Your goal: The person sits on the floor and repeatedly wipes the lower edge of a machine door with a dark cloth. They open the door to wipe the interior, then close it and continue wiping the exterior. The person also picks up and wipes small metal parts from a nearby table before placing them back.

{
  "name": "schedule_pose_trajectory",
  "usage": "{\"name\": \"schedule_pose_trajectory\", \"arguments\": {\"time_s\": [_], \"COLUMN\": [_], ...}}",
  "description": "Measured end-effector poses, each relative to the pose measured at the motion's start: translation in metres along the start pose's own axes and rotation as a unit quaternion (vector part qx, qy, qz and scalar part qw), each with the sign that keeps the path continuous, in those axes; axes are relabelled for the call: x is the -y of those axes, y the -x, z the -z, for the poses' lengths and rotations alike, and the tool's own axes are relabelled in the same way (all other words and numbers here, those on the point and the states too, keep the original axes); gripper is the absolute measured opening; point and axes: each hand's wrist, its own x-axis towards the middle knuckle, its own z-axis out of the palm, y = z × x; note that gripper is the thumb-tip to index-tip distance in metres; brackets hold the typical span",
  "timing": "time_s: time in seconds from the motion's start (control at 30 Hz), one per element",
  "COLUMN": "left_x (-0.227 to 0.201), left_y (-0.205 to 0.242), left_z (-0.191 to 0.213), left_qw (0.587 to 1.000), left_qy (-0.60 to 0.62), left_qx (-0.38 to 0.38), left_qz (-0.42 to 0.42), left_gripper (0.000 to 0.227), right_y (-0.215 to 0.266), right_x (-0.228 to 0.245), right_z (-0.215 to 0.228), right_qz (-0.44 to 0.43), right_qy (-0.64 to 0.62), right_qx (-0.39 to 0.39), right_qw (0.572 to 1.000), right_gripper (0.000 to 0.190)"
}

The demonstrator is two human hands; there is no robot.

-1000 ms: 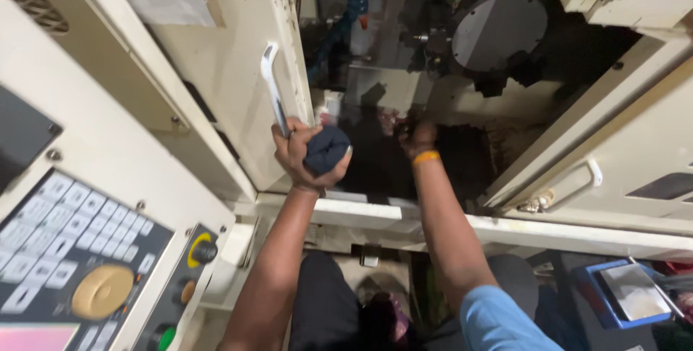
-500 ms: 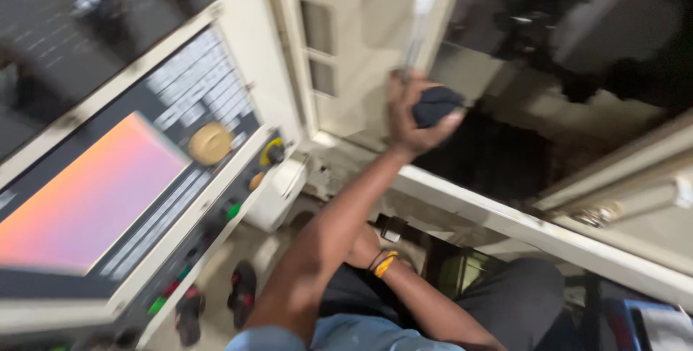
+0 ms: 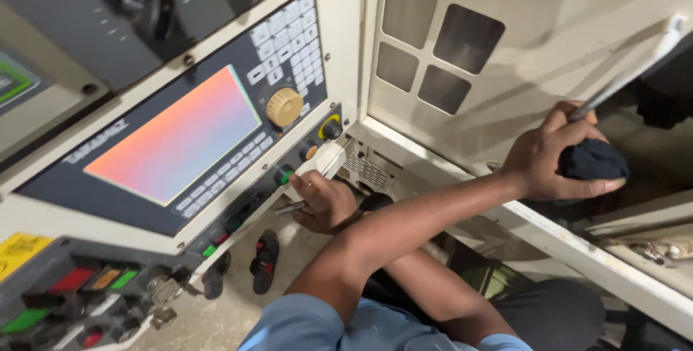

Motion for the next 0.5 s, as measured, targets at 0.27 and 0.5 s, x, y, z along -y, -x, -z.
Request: {"name": "schedule_pose_trajectory", "arguments": {"time_s": [0.27,0.5], "left_x": [-0.015,-0.008], "left_y": [-0.006,-0.024], "left_z": [-0.038,-0.059], "left_qw": [0.993,0.955], "left_qy": [-0.019,-0.061], "left_qx": [0.117,0.275], "left_qz": [-0.023,-0.088], "left_gripper": [0.062,0.069], "right_y": [-0.01,0.104], "right_x": [0.002,-0.047], "right_z": [0.016,0.03], "right_qz": [-0.033,-0.229], "right_qy": [0.101,0.026], "right_qx": [0.039,0.066], "right_qw": [0.994,0.971], "right_gripper": [0.083,0.047]}}
